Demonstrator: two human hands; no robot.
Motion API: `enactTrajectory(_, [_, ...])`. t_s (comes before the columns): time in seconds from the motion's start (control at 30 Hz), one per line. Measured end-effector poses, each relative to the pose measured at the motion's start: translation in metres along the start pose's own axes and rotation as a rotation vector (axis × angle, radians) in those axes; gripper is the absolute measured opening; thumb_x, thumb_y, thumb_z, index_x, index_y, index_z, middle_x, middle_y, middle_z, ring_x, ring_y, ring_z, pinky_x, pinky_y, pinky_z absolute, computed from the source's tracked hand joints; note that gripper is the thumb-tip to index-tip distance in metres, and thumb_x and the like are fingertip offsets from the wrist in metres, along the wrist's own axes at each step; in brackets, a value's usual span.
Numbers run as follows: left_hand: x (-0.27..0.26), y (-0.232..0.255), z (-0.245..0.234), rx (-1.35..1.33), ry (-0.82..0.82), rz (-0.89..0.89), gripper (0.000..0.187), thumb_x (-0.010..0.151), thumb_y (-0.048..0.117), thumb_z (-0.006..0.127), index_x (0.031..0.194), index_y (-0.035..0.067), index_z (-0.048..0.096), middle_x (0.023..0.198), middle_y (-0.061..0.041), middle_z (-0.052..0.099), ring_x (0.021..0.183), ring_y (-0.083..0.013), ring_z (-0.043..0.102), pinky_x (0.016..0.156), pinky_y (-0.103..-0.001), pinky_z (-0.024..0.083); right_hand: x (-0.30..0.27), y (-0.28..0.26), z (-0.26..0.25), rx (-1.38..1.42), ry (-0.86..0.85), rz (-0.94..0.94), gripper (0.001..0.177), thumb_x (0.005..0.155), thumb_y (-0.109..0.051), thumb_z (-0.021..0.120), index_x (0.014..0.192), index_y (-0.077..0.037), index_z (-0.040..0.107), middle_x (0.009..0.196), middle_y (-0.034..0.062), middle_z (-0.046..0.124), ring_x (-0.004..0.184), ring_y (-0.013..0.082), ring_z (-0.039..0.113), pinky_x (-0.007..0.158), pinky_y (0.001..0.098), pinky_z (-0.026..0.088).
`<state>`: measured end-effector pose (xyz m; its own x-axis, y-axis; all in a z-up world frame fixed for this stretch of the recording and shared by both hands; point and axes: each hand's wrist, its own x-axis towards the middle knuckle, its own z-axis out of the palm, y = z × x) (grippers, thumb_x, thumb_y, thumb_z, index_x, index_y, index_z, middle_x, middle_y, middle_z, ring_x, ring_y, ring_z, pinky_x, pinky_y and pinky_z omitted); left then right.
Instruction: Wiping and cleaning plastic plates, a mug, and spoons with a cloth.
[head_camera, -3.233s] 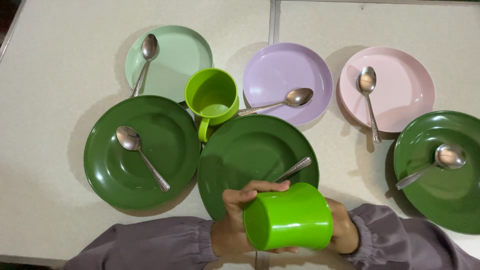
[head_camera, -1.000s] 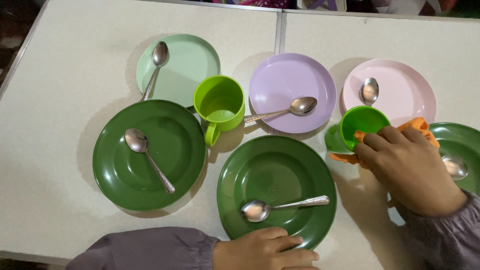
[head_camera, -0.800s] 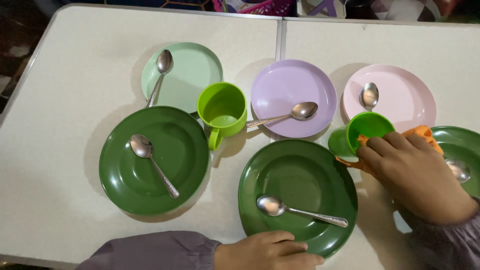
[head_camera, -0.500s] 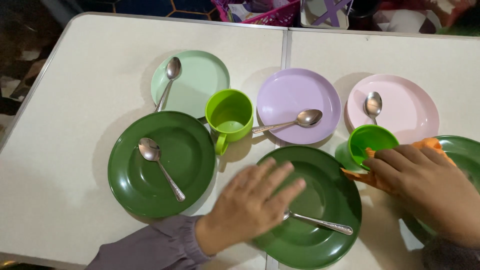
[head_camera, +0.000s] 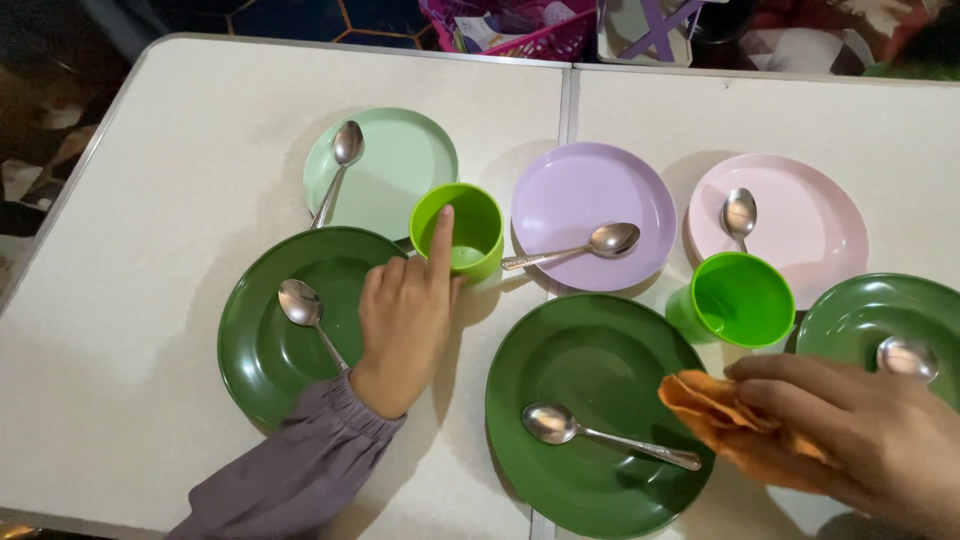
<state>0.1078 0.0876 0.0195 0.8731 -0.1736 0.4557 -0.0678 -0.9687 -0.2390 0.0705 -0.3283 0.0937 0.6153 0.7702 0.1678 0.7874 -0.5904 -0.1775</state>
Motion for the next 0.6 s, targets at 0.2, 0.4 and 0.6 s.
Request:
enactTrajectory(0.2, [0.016, -0.015, -0.018, -0.537, -0.032, -0.107, 0.079, 0.099, 0.023, 0.073, 0.16, 0.006, 0.027, 0.105, -0.013, 0.074, 0.081, -0.0306, 0.07, 0.072, -0.045, 0.055, 0.025, -0.038, -0.037, 0.352, 0.027, -0.12, 0.04, 0.091, -0.028, 0.062, 0.128, -0.031, 0.075, 0.129, 0.0056, 0.076, 0.101, 0.017, 0.084, 0.074, 0.0304, 0.064])
enactTrajectory(0.4, [0.007, -0.013, -0.033, -0.609, 0.246, 0.047, 0.051, 0.108, 0.012, 0.065, 0.154, 0.008, 0.043, 0.112, -0.005, 0.072, 0.082, -0.02, 0.066, 0.075, -0.038, 0.055, 0.008, -0.025, -0.036, 0.59, 0.11, 0.272, 0.032, 0.082, -0.04, 0.068, 0.099, -0.019, 0.085, 0.108, 0.0015, 0.082, 0.078, 0.0128, 0.083, 0.063, 0.0248, 0.057])
enactTrajectory(0.6, [-0.024, -0.005, -0.025, -0.781, 0.42, 0.364, 0.066, 0.099, 0.003, 0.081, 0.15, 0.007, 0.04, 0.109, -0.012, 0.073, 0.093, -0.0216, 0.072, 0.082, -0.038, 0.064, -0.016, -0.045, 0.009, 0.979, 0.724, 0.398, 0.091, 0.055, -0.028, 0.074, 0.135, -0.002, 0.04, 0.135, 0.0149, 0.051, 0.127, 0.0233, 0.056, 0.109, 0.0296, 0.047])
